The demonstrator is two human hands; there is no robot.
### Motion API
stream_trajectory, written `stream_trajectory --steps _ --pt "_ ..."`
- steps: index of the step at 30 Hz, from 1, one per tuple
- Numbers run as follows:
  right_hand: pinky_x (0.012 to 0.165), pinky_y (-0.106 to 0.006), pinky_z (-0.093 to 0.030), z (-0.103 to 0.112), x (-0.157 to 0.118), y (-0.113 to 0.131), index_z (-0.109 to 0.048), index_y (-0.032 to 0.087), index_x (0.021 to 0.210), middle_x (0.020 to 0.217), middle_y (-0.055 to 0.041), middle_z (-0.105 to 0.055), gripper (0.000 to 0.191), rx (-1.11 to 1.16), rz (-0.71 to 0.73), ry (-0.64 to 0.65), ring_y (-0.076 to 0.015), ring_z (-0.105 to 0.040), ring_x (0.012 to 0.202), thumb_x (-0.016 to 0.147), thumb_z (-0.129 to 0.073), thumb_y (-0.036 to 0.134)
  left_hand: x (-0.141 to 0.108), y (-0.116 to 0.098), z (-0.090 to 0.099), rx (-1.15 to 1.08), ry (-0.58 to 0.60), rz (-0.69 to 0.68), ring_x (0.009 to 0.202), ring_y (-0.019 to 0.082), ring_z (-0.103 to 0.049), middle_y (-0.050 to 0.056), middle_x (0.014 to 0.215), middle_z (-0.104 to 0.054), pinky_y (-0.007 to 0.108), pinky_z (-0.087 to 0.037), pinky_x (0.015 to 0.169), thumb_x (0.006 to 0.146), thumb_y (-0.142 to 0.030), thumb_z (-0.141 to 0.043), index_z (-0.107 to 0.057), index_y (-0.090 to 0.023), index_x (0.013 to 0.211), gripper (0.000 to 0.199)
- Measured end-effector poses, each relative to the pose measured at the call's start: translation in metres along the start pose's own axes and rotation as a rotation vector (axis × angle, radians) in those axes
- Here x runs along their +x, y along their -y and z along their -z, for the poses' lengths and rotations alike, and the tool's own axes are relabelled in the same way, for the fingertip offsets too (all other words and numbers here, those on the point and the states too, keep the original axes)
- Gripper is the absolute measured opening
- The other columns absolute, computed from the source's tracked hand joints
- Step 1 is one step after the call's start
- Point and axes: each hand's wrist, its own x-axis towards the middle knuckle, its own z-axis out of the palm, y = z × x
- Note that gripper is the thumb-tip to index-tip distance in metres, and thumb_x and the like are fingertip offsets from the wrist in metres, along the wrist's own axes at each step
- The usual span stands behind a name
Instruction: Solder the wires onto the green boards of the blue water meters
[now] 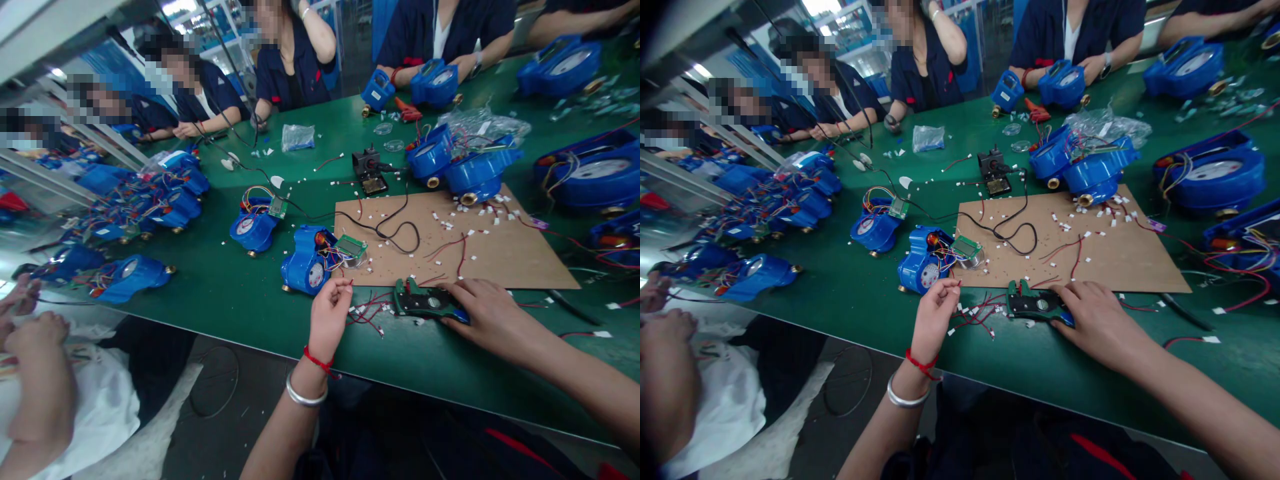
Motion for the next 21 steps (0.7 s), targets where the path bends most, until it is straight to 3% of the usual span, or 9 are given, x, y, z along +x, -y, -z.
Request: stream_trajectory --steps 7,13,18,21 --pt "0.092 -0.046 -0.043 0.007 0.003 -0.002 -0.050 0.020 0.126 0.121 -0.0114 -0.056 0.054 0.078 0.095 -0.021 -0.0293 -0.052 0.108 0.080 -0.057 0.046 -0.002 0.019 0.012 0.160 -0.113 -0.070 0.063 0.010 -0.049 -0.002 0.071 -0.053 0.020 -0.039 0.060 0.085 -0.026 -0.050 -0.056 -0.018 0.090 0.011" --pt "0.098 -0.045 -0.040 0.023 0.028 0.019 -0.057 0.020 0.118 0.118 -0.0091 -0.060 0.037 0.197 0.087 -0.034 -0.0263 -0.053 0.110 0.088 -0.048 0.039 0.008 0.025 -0.010 0.237 -0.060 -0.163 0.065 0.011 -0.051 -0.001 0.074 -0.055 0.021 -0.040 0.062 0.085 -0.021 -0.048 -0.055 -0.019 0.090 0.009" --pt "0.095 -0.042 -0.043 0.029 0.077 0.027 -0.064 0.025 0.109 0.113 -0.0039 -0.064 0.030 0.503 -0.019 -0.062 -0.0238 -0.059 0.106 0.087 -0.048 0.037 0.024 0.029 -0.031 0.325 -0.018 -0.239 0.068 0.012 -0.053 -0.001 0.075 -0.058 0.023 -0.040 0.065 0.084 -0.017 -0.047 -0.057 -0.019 0.089 0.011" --pt "0.099 -0.043 -0.041 0.029 0.129 0.026 -0.067 0.023 0.099 0.107 -0.0035 -0.067 0.022 0.886 -0.156 -0.168 -0.0229 -0.060 0.103 0.081 -0.057 0.032 0.027 0.032 -0.034 0.346 -0.053 -0.229 0.071 0.013 -0.054 0.001 0.076 -0.060 0.025 -0.040 0.067 0.085 -0.017 -0.046 -0.057 -0.019 0.087 0.011"
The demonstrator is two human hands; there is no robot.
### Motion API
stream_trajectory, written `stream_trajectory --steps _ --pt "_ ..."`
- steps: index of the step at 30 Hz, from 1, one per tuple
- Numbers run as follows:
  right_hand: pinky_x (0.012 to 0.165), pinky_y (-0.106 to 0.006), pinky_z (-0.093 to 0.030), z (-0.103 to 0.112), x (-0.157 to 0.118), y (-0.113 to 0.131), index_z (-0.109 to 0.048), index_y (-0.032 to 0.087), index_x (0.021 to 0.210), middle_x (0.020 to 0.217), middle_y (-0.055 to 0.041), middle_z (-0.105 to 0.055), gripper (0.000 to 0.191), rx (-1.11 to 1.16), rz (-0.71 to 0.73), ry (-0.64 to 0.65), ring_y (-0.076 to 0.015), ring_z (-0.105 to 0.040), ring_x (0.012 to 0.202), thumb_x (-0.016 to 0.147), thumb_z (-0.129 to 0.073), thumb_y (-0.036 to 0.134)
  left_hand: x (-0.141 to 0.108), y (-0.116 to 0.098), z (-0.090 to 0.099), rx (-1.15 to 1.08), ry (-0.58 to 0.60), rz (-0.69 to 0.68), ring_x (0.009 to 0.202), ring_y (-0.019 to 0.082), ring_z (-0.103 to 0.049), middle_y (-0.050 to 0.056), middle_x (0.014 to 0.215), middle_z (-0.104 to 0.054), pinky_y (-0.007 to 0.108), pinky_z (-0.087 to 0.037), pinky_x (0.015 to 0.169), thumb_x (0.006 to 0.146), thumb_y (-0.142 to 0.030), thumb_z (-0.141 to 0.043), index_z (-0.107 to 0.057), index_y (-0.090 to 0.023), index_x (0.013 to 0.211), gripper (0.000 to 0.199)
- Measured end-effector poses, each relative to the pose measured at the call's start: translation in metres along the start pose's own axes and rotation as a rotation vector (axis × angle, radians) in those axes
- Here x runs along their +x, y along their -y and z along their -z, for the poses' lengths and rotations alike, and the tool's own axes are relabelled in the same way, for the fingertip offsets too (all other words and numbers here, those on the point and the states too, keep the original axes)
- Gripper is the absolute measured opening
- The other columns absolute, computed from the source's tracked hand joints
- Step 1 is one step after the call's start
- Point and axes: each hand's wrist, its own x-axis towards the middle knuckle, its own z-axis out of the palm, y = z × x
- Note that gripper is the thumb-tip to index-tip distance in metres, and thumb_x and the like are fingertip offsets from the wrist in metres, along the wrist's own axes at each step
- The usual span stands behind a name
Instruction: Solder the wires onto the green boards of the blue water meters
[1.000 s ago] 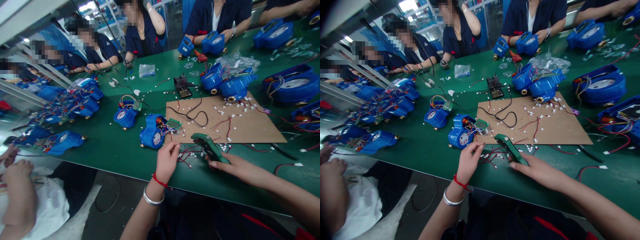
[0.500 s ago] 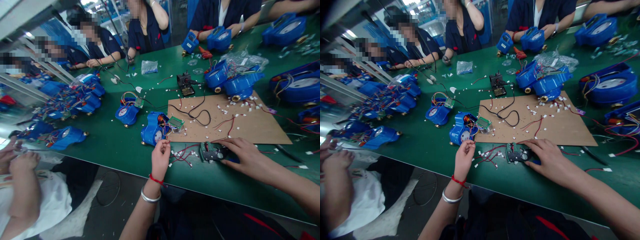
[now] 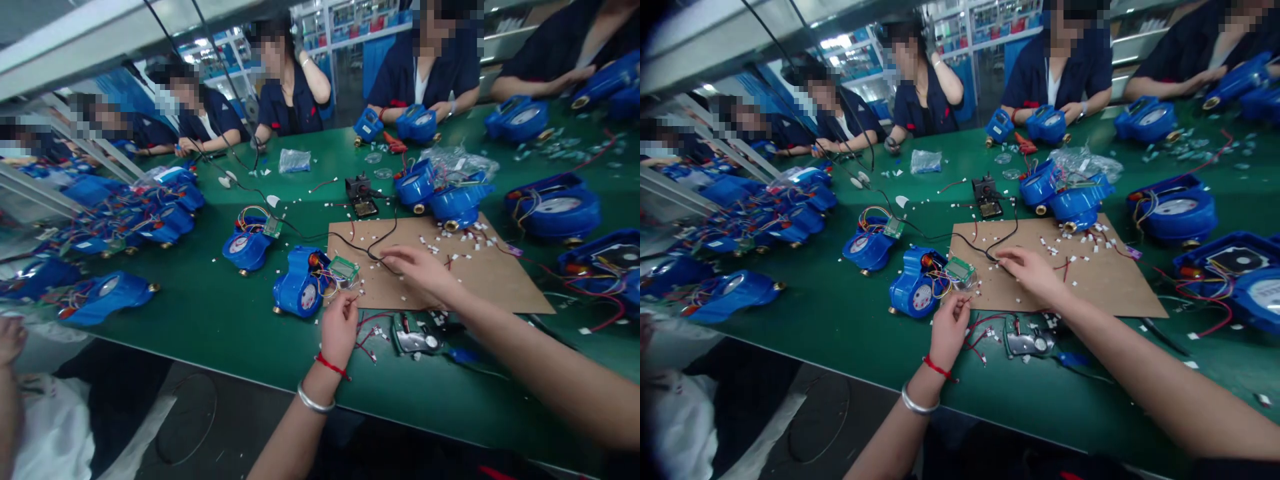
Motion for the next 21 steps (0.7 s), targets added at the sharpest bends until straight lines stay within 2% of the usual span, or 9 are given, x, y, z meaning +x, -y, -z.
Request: stream_trajectory --steps 2,4,8,10,12,14,16,18,21 --pt "0.098 -0.043 -0.042 -0.011 0.042 0.000 -0.066 0.020 0.093 0.100 -0.0045 -0.069 0.018 0.356 -0.110 -0.092 -0.0213 -0.063 0.096 0.075 -0.065 0.025 0.000 0.001 0.000 -0.003 -0.015 0.011 0.072 0.014 -0.054 0.001 0.077 -0.060 0.026 -0.040 0.067 0.086 -0.019 -0.047 -0.058 -0.018 0.086 0.011" --pt "0.090 -0.039 -0.050 -0.024 0.087 -0.001 -0.061 0.018 0.097 0.096 -0.0053 -0.068 0.021 0.518 -0.139 -0.164 -0.0176 -0.065 0.087 0.076 -0.064 0.021 0.000 0.002 0.000 -0.018 -0.007 0.020 0.071 0.015 -0.054 0.002 0.078 -0.061 0.027 -0.040 0.067 0.086 -0.020 -0.047 -0.058 -0.019 0.086 0.011" --pt "0.071 -0.027 -0.057 -0.048 0.171 -0.006 -0.046 0.020 0.111 0.079 0.0003 -0.065 0.039 0.659 -0.154 -0.333 -0.0100 -0.064 0.069 0.077 -0.062 0.011 0.001 0.003 0.000 -0.069 0.017 0.058 0.071 0.016 -0.055 0.003 0.079 -0.061 0.028 -0.040 0.066 0.087 -0.023 -0.047 -0.059 -0.019 0.087 0.013" --pt "0.064 -0.022 -0.056 -0.054 0.202 -0.008 -0.042 0.021 0.115 0.075 0.0038 -0.062 0.044 0.692 -0.142 -0.391 -0.0074 -0.063 0.064 0.077 -0.060 0.008 0.002 0.004 0.001 -0.084 0.032 0.084 0.072 0.016 -0.055 0.003 0.079 -0.061 0.028 -0.040 0.066 0.087 -0.023 -0.046 -0.059 -0.019 0.087 0.014" --pt "0.060 -0.019 -0.055 -0.055 0.222 -0.010 -0.041 0.021 0.116 0.075 0.0049 -0.061 0.044 0.700 -0.127 -0.426 -0.0056 -0.061 0.061 0.078 -0.057 0.007 0.004 0.005 0.002 -0.093 0.049 0.117 0.070 0.016 -0.054 0.003 0.078 -0.061 0.028 -0.039 0.065 0.087 -0.023 -0.047 -0.060 -0.019 0.087 0.014" --pt "0.059 -0.017 -0.053 -0.053 0.229 -0.012 -0.042 0.020 0.116 0.075 0.0042 -0.061 0.039 0.689 -0.119 -0.450 -0.0046 -0.060 0.060 0.080 -0.054 0.008 0.004 0.005 0.004 -0.108 0.056 0.143 0.068 0.015 -0.053 0.002 0.075 -0.060 0.027 -0.038 0.064 0.086 -0.022 -0.047 -0.060 -0.018 0.087 0.013" --pt "0.060 -0.017 -0.052 -0.047 0.222 -0.015 -0.044 0.019 0.114 0.078 0.0026 -0.060 0.033 0.676 -0.122 -0.467 -0.0042 -0.059 0.062 0.083 -0.050 0.010 0.005 0.004 0.005 -0.119 0.051 0.147 0.066 0.014 -0.051 0.001 0.073 -0.059 0.026 -0.038 0.063 0.085 -0.020 -0.048 -0.060 -0.018 0.086 0.012" --pt "0.063 -0.018 -0.051 -0.037 0.200 -0.019 -0.044 0.019 0.113 0.084 0.0008 -0.059 0.029 0.627 -0.080 -0.486 -0.0048 -0.059 0.066 0.085 -0.048 0.014 0.005 0.005 0.005 -0.124 0.031 0.140 0.065 0.014 -0.051 0.000 0.072 -0.058 0.025 -0.037 0.063 0.084 -0.019 -0.049 -0.060 -0.018 0.086 0.011" --pt "0.064 -0.021 -0.046 -0.019 0.145 -0.022 -0.040 0.023 0.117 0.091 -0.0007 -0.054 0.030 0.470 0.073 -0.490 -0.0073 -0.056 0.071 0.088 -0.046 0.025 0.006 0.007 0.002 -0.152 -0.001 0.146 0.063 0.013 -0.050 0.000 0.070 -0.058 0.024 -0.037 0.062 0.083 -0.019 -0.050 -0.061 -0.017 0.085 0.011"
